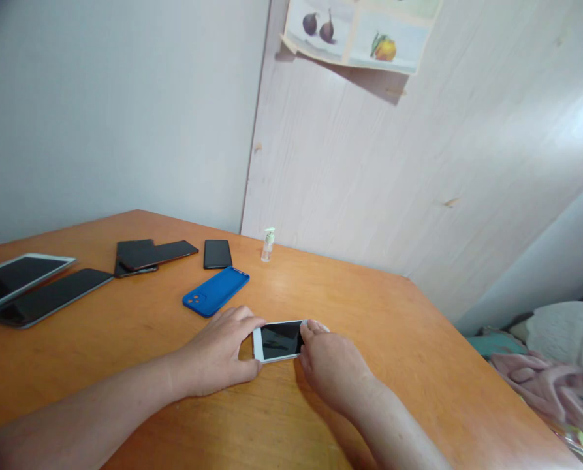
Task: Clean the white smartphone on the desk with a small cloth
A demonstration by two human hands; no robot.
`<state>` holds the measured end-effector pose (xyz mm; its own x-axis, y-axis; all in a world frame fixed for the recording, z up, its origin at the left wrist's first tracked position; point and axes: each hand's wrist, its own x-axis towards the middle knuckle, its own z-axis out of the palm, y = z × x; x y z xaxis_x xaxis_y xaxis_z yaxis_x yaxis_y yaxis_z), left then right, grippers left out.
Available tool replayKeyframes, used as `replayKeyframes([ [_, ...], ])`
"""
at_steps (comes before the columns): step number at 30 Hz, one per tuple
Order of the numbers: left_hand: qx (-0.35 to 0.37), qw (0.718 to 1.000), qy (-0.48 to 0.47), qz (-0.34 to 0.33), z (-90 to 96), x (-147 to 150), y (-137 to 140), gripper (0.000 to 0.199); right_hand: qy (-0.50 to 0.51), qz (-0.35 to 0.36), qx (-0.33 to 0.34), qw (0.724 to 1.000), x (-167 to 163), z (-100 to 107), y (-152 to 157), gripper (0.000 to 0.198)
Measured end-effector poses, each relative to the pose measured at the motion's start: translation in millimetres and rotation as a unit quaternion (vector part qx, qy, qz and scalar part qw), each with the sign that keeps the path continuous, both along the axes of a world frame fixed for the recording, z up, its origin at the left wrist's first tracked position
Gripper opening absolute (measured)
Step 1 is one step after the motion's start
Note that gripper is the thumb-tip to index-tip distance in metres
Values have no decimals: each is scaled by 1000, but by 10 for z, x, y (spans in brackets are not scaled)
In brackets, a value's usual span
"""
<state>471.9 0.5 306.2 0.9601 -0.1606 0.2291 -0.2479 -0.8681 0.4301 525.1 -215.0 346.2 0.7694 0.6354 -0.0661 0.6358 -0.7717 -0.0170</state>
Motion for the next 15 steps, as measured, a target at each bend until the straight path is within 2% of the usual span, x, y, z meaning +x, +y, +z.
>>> replayKeyframes([
  [5,3,1000,7,-4,16,2,4,47,-1,75,31,997,-115,-17,13,35],
  [8,4,1000,6,-4,17,-1,4,47,17,67,82,994,24,-51,-32,30],
  [11,2,1000,0,-4,6,-7,6,47,47,31,207,977,209,-96,-74,28],
  [13,1,1000,-3,-4,-4,-10,7,46,83,-8,310,947,289,-132,-77,25],
  [15,1,1000,-3,-4,-13,-13,11,44,140,-51,402,903,320,-171,-55,20],
])
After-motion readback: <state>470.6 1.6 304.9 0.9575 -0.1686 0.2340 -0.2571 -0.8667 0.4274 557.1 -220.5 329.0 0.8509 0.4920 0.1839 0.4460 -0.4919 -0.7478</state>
